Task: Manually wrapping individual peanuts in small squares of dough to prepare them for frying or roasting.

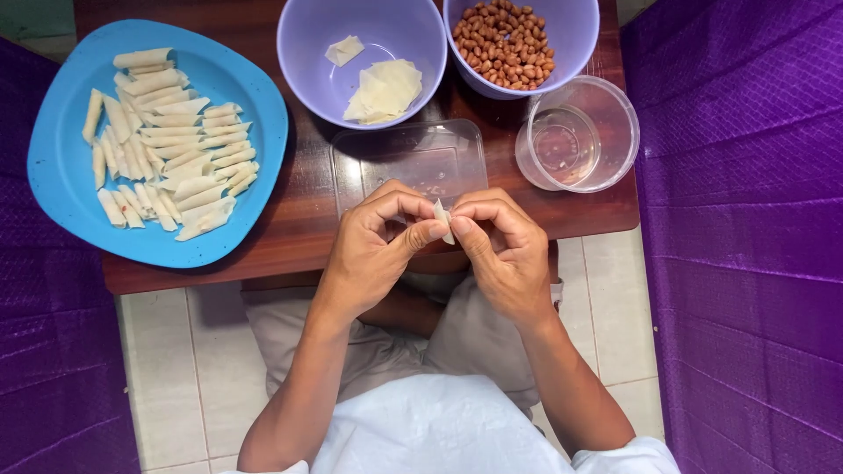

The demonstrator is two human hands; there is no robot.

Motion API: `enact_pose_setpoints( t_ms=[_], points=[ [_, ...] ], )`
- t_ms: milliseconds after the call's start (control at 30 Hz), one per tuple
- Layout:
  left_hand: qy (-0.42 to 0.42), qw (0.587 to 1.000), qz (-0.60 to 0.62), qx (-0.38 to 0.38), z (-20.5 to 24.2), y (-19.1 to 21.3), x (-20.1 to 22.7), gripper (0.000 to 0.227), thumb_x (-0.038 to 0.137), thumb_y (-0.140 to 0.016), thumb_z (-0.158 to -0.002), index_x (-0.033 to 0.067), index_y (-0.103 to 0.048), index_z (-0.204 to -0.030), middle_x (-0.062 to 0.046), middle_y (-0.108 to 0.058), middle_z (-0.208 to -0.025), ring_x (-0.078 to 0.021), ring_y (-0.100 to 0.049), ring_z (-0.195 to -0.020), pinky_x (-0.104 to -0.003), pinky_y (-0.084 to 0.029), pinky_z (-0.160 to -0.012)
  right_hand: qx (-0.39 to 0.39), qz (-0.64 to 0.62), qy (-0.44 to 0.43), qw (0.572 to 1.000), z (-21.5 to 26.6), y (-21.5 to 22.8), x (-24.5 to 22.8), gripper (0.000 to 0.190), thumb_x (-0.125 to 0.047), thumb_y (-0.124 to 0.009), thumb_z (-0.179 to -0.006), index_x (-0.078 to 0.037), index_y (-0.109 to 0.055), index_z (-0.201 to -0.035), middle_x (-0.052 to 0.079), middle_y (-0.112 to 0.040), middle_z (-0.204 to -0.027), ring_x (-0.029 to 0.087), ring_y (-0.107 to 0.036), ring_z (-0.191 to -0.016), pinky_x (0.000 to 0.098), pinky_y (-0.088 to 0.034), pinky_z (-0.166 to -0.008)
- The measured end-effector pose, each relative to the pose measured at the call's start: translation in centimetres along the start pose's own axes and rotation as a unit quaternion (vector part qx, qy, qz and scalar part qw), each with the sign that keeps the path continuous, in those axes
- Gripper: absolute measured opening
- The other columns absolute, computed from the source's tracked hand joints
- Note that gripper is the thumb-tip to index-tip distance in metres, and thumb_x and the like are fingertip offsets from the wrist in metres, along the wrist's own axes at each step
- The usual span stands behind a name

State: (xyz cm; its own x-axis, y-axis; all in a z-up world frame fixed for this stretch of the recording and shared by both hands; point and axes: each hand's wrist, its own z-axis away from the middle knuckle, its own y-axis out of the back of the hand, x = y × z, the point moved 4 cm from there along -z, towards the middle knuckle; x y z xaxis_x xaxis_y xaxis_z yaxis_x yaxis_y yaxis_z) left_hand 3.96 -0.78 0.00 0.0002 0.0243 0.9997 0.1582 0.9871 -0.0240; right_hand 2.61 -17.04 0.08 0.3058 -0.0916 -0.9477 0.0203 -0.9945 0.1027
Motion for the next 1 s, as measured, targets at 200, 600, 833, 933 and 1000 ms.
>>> enact_pose_setpoints(
  t_ms=[200,600,833,933,1000],
  points=[
    [-0.005,1.0,0.016,-0.002,-0.1,-0.9,-0.1,0.013,0.018,-0.081,-0.09,0.0062,-0.075,-0.094,-0.002,-0.065,-0.085,-0.0072,-0.058,-0.079,-0.021,-0.051,-0.068,0.03,-0.048,-0.013,0.998,0.7,0.1,0.8,0.013,-0.007,-0.064,-0.103,0.004,-0.069,-0.098,0.016,-0.068,-0.092,0.018,-0.061,-0.086,0.0334,-0.054,-0.08],
    [0.004,0.998,0.058,0.001,0.2,-1.9,0.5,0.014,0.016,-0.08,-0.09,0.0037,-0.075,-0.094,-0.003,-0.065,-0.087,-0.0059,-0.058,-0.083,-0.021,-0.055,-0.074,0.052,-0.28,-0.163,0.945,1.2,0.5,4.3,0.016,-0.006,-0.062,-0.103,0.006,-0.071,-0.098,0.017,-0.07,-0.094,0.019,-0.067,-0.078,0.0316,-0.062,-0.069],
    [-0.002,0.999,0.046,0.011,0.3,-1.5,0.1,0.015,0.015,-0.081,-0.089,0.0031,-0.075,-0.094,-0.003,-0.065,-0.086,-0.0063,-0.058,-0.082,-0.022,-0.055,-0.075,0.045,-0.185,-0.096,0.977,1.1,0.6,3.0,0.01,0.001,-0.072,-0.095,0.01,-0.073,-0.098,0.019,-0.069,-0.088,0.017,-0.066,-0.073,0.0308,-0.059,-0.067],
    [-0.006,0.999,0.037,0.011,0.3,-1.3,-0.4,0.014,0.015,-0.081,-0.089,0.0033,-0.076,-0.094,-0.003,-0.066,-0.085,-0.0065,-0.059,-0.082,-0.022,-0.055,-0.075,0.035,-0.089,-0.075,0.993,0.9,0.7,1.8,0.008,-0.001,-0.072,-0.095,0.007,-0.073,-0.096,0.017,-0.072,-0.088,0.015,-0.064,-0.075,0.0296,-0.057,-0.068],
    [-0.007,0.999,0.035,0.014,0.3,-1.2,-0.4,0.014,0.015,-0.081,-0.089,0.0031,-0.076,-0.094,-0.004,-0.066,-0.086,-0.0067,-0.059,-0.082,-0.023,-0.055,-0.075,0.046,-0.07,-0.066,0.994,0.9,0.6,1.3,0.008,-0.002,-0.072,-0.096,0.006,-0.073,-0.097,0.016,-0.072,-0.088,0.014,-0.063,-0.076,0.0289,-0.056,-0.069]
  ],
)
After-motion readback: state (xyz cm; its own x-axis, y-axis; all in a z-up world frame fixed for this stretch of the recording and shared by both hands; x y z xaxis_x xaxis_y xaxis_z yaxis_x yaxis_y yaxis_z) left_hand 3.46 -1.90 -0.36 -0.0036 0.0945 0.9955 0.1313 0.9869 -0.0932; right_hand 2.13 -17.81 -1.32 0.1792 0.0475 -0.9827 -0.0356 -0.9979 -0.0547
